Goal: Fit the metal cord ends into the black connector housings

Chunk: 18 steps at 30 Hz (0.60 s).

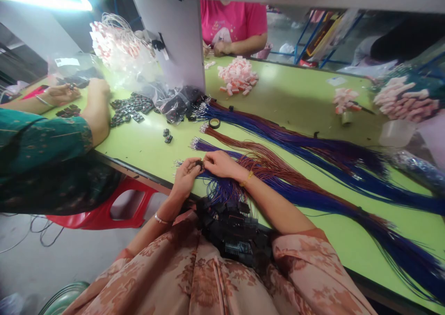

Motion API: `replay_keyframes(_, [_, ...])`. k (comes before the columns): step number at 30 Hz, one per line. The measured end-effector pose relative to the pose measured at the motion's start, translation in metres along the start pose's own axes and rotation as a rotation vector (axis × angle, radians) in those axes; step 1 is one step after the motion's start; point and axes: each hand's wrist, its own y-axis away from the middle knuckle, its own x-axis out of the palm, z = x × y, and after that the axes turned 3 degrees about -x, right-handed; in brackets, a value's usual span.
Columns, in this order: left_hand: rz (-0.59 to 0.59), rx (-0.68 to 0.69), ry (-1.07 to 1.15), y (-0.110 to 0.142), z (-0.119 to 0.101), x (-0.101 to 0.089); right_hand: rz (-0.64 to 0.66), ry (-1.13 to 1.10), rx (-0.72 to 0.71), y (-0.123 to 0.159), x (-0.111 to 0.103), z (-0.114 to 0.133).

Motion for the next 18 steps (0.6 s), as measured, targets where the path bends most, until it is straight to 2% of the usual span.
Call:
replay_keyframes(2, [0.004,0.188,-0.181,0.018,-0.01,0.012,0.023,-0.114,0.018,-0.003,-0.014,-0.002])
replay_keyframes(4, [0.123,0.409,-0.426,0.038,-0.015,0.031,0.012,-0.127,0.037,-0.007,-0.024,0.001])
replay_keyframes(6, [0.413,0.559,-0.642,0.056,-0.013,0.053,0.049,-0.057,0.014,-0.011,-0.023,0.008])
replay_keyframes(8, [0.676,0.644,-0.788,0.069,-0.005,0.075,0.121,0.056,-0.013,-0.016,-0.012,0.016])
replay_keyframes(10, [0.801,0.674,-0.879,0.075,0.004,0.089,0.158,0.203,-0.009,-0.018,0.005,0.022])
replay_keyframes(13, [0.807,0.684,-0.809,0.075,0.008,0.088,0.166,0.355,-0.002,-0.019,0.026,0.023])
replay_keyframes(15, [0.718,0.664,-0.666,0.065,0.001,0.071,0.159,0.378,0.002,-0.017,0.033,0.02])
replay_keyframes(17, [0.5,0.606,-0.562,0.043,-0.012,0.042,0.148,0.382,0.0,-0.015,0.037,0.017])
replay_keyframes(18, [0.331,0.572,-0.55,0.028,-0.019,0.024,0.142,0.386,-0.003,-0.013,0.038,0.016])
